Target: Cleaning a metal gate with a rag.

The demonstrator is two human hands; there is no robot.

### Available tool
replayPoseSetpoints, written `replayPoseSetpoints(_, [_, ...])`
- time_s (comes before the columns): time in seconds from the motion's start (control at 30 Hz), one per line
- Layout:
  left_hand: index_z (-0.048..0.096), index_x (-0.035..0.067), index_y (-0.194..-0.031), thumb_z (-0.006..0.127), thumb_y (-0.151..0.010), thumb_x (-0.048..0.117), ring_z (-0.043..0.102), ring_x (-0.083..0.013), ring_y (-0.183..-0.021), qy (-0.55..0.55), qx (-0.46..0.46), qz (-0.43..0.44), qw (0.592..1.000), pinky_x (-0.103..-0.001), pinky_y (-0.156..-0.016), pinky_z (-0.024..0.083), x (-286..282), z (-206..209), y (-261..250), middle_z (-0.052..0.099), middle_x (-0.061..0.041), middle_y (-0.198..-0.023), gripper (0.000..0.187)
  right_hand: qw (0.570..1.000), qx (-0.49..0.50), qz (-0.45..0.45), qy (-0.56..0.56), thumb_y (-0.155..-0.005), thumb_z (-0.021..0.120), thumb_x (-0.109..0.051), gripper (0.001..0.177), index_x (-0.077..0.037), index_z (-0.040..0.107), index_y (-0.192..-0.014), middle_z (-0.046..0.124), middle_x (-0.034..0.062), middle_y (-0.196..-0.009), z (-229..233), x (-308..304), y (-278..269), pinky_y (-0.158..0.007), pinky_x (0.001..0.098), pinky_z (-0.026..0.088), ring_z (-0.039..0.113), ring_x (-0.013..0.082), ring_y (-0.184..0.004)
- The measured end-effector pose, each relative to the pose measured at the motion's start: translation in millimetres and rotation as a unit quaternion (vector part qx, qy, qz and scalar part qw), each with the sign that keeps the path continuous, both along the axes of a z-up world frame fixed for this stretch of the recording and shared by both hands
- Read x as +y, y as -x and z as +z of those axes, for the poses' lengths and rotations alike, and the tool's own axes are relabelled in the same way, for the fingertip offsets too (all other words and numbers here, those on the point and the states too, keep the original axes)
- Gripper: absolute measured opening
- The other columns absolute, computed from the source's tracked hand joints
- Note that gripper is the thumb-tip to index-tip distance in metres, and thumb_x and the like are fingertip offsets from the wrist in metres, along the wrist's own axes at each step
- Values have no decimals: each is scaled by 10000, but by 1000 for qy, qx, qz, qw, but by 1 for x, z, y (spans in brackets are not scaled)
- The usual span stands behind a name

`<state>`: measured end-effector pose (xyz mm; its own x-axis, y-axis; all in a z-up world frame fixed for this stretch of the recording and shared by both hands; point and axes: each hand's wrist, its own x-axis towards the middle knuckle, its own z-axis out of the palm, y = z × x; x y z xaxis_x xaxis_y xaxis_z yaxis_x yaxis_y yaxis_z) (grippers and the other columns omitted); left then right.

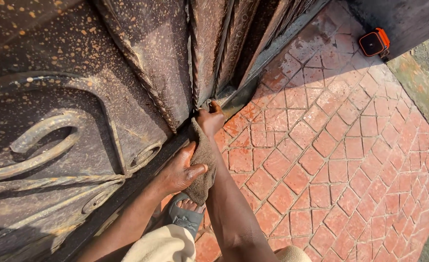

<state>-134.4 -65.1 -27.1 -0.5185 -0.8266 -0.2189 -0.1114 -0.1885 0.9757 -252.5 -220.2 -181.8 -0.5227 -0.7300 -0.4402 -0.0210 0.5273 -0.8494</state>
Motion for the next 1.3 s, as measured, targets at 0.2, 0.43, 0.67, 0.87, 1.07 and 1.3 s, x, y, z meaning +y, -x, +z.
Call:
replayPoseSetpoints(0.2, [484, -49, -1425, 623, -842, 82, 552, -160, -1199, -40, 71, -24, 996, -346, -1087, 446, 8, 30, -21, 616, -109, -1322, 613, 952, -154, -16, 264, -829, 541, 85, 639, 6, 589, -1461, 712, 221, -1248, -22, 12, -10, -519, 229, 499, 647, 82, -656])
replayPoseSetpoints(0.43, [506, -71, -1423, 659, -824, 65, 565, -172, -1186, -83, 59, -72, 992, -374, -1064, 453, 24, 71, -49, 633, -129, -1298, 632, 818, -171, 78, 543, -1144, 545, -205, 544, 25, 385, -1610, 389, 188, -1681, 176, 69, -17, -1325, 374, 315, 350, 269, -1538])
replayPoseSetpoints(0.67, [477, -15, -1415, 668, -836, 141, 583, -154, -1152, -97, -12, -14, 995, -350, -1027, 485, 0, -16, -47, 640, -93, -1283, 629, 944, 71, 98, 307, -1061, 196, -666, 863, -59, 151, -1672, 195, 202, -1736, 36, 43, -31, -1258, 461, 261, 245, 370, -1584])
replayPoseSetpoints(0.87, [517, -39, -1400, 678, -818, 133, 591, -153, -1096, -109, 34, -7, 993, -347, -986, 506, -2, -8, -37, 648, -88, -1231, 628, 972, 28, 120, 199, -1091, 190, -699, 873, -94, 154, -1720, 322, 400, -1555, -60, 37, -24, -1231, 530, 320, 381, 486, -1452])
replayPoseSetpoints(1.07, [522, -56, -1406, 689, -806, 113, 572, -185, -1205, -130, 46, -75, 988, -385, -1073, 442, 15, 33, -60, 634, -122, -1312, 646, 857, -341, 67, 380, -1006, 262, -682, 857, -104, 224, -1638, 183, 111, -1722, 113, 61, -25, -1239, 476, 154, 156, 264, -1587])
replayPoseSetpoints(1.3, [533, -47, -1445, 730, -782, 144, 558, -201, -1254, -118, 4, -39, 992, -394, -1080, 431, 22, 69, -58, 636, -137, -1363, 717, 860, 79, 76, 499, -1154, 326, -625, 695, -121, 407, -1625, 433, 95, -1631, 185, 83, -20, -1335, 406, 248, 373, 251, -1561])
